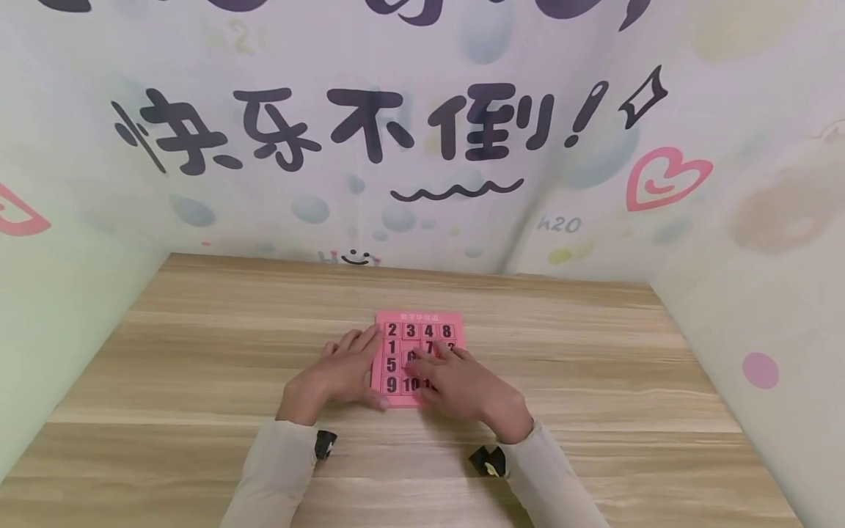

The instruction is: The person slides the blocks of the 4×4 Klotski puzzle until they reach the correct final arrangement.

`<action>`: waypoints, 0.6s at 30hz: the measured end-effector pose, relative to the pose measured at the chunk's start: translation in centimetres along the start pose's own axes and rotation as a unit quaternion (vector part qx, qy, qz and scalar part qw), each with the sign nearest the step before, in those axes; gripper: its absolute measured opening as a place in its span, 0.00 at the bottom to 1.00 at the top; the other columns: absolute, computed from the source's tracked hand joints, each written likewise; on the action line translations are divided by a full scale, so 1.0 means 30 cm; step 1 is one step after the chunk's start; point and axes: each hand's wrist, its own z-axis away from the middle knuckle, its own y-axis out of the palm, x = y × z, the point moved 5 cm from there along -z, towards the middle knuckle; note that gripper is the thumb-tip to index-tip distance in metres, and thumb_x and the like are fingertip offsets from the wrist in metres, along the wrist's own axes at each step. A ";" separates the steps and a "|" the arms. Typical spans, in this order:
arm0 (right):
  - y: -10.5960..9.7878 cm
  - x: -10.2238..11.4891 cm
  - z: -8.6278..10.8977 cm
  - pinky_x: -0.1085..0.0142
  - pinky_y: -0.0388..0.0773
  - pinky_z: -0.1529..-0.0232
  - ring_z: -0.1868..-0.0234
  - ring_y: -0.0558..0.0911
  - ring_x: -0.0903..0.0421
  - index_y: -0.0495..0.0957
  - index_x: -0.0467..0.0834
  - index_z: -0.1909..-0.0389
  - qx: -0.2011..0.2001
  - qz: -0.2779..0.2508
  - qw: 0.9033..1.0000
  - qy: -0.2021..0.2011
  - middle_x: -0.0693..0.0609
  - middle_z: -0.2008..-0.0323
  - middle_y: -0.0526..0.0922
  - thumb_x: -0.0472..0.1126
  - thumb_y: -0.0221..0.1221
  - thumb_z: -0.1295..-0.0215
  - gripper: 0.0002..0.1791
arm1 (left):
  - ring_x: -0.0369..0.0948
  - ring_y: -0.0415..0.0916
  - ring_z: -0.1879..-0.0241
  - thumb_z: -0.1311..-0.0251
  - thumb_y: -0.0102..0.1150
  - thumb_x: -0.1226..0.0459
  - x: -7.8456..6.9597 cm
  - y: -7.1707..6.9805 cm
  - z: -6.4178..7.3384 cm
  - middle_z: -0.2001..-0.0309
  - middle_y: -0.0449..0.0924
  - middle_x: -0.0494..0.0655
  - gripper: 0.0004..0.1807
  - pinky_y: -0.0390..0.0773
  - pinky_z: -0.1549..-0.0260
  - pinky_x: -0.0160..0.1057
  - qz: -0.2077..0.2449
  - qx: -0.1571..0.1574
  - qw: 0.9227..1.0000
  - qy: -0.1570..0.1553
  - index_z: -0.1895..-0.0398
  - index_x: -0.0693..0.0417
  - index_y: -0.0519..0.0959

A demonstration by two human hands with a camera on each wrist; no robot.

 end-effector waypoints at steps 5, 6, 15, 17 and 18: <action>0.008 -0.006 -0.006 0.42 0.45 0.25 0.22 0.46 0.39 0.64 0.56 0.26 0.004 -0.006 1.000 0.010 0.51 0.23 0.55 0.56 0.48 0.25 0.29 | 0.57 0.38 0.22 0.55 0.76 0.45 0.000 0.001 0.000 0.19 0.38 0.54 0.66 0.43 0.27 0.61 -0.002 0.000 1.000 0.000 0.21 0.59 0.44; 0.009 -0.007 -0.006 0.42 0.45 0.25 0.22 0.46 0.39 0.63 0.56 0.26 0.005 -0.008 1.000 0.012 0.51 0.23 0.54 0.57 0.48 0.25 0.29 | 0.58 0.38 0.22 0.55 0.76 0.46 0.000 0.001 0.000 0.19 0.38 0.54 0.66 0.43 0.27 0.61 -0.002 0.000 1.000 0.000 0.21 0.60 0.44; 0.014 -0.011 -0.016 0.43 0.42 0.24 0.21 0.44 0.40 0.59 0.54 0.24 0.004 -0.021 1.000 0.020 0.52 0.22 0.51 0.57 0.46 0.24 0.31 | 0.57 0.38 0.22 0.55 0.76 0.45 0.005 0.003 0.001 0.19 0.37 0.53 0.67 0.44 0.27 0.60 -0.005 -0.001 1.000 0.002 0.21 0.59 0.44; 0.016 -0.012 -0.018 0.43 0.42 0.24 0.21 0.44 0.40 0.58 0.54 0.23 0.000 -0.020 1.000 0.021 0.52 0.22 0.50 0.57 0.46 0.24 0.31 | 0.57 0.38 0.22 0.55 0.76 0.45 0.005 0.001 0.002 0.19 0.38 0.54 0.66 0.44 0.28 0.61 -0.003 -0.001 1.000 0.004 0.21 0.60 0.44; 0.018 -0.013 -0.020 0.43 0.42 0.24 0.21 0.44 0.40 0.58 0.54 0.23 -0.002 -0.020 1.000 0.022 0.52 0.22 0.50 0.57 0.46 0.23 0.31 | 0.57 0.38 0.22 0.55 0.76 0.45 0.004 0.001 0.001 0.19 0.38 0.53 0.66 0.44 0.28 0.61 -0.003 -0.001 1.000 0.004 0.21 0.59 0.44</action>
